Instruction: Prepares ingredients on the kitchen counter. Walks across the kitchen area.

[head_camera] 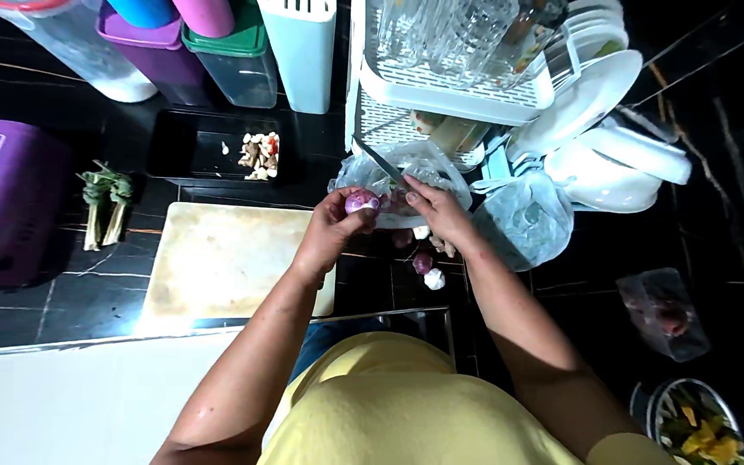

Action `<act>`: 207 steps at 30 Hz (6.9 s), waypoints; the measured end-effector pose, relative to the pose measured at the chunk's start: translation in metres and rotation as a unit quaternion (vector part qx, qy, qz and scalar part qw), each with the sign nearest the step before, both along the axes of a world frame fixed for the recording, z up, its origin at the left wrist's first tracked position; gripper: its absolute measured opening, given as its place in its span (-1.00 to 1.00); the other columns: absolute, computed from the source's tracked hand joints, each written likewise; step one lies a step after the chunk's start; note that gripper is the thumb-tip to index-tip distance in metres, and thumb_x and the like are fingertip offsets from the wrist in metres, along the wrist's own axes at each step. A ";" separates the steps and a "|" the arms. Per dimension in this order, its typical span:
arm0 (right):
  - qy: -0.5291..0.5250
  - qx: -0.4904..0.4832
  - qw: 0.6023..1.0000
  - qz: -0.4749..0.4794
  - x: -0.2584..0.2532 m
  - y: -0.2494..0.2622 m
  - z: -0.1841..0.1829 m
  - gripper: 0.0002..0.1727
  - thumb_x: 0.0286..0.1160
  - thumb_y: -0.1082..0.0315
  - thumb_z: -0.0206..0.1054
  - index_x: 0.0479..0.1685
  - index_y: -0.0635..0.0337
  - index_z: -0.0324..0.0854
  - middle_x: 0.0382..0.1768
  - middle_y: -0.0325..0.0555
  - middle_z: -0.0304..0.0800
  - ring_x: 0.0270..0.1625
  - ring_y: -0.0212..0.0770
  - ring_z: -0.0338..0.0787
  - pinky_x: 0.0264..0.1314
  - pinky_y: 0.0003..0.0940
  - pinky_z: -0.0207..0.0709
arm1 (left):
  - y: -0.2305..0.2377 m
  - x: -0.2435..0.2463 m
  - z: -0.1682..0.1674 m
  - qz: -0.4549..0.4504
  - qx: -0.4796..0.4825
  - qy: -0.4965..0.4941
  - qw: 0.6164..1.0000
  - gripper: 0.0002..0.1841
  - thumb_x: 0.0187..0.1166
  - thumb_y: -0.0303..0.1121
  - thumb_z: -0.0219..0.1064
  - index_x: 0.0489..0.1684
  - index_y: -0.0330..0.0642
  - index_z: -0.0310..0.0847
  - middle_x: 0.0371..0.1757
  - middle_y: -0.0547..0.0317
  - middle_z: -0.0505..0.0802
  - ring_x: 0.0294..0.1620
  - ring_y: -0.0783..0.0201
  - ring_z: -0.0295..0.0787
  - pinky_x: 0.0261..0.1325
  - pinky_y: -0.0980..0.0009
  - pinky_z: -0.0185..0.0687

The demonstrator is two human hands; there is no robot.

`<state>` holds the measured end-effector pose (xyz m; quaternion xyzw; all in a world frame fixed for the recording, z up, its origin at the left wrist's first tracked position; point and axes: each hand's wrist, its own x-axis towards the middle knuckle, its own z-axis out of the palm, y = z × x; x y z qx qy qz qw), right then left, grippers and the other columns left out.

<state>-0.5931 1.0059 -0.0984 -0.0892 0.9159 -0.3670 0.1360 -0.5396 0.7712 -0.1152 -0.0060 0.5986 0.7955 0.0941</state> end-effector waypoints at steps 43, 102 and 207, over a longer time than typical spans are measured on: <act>0.171 -0.061 0.974 0.136 0.037 -0.032 0.008 -0.40 0.72 -0.11 0.21 0.64 -0.05 0.55 0.12 0.08 0.79 0.08 -0.04 0.81 0.10 0.02 0.73 | 0.005 -0.001 -0.004 -0.001 -0.057 0.104 0.993 -0.67 0.49 -0.60 0.37 0.22 -0.24 0.66 -0.03 0.25 0.89 -0.07 0.45 0.83 0.07 0.43 0.80; -0.058 -0.236 0.965 -0.101 0.029 -0.024 0.007 -0.49 0.87 -0.05 -0.03 0.67 -0.19 0.44 -0.46 -0.23 0.49 -0.74 -0.39 0.27 -0.75 -0.49 0.27 | 0.006 0.009 0.000 0.089 -0.011 0.027 0.996 -0.31 0.37 -0.60 0.52 0.54 0.00 0.38 0.27 0.07 0.71 -0.08 0.24 0.83 -0.09 0.26 0.87; -0.035 -0.201 0.963 -0.174 0.087 0.078 0.016 -0.52 0.78 0.12 0.12 0.58 0.04 0.51 -0.35 -0.29 0.64 -0.65 -0.48 0.36 -0.60 -0.55 0.35 | 0.011 0.030 -0.046 -0.027 -0.536 0.226 0.813 -0.63 0.62 -0.38 0.38 0.32 -0.40 0.68 0.30 -0.39 0.74 0.34 -0.34 0.70 0.38 -0.26 0.58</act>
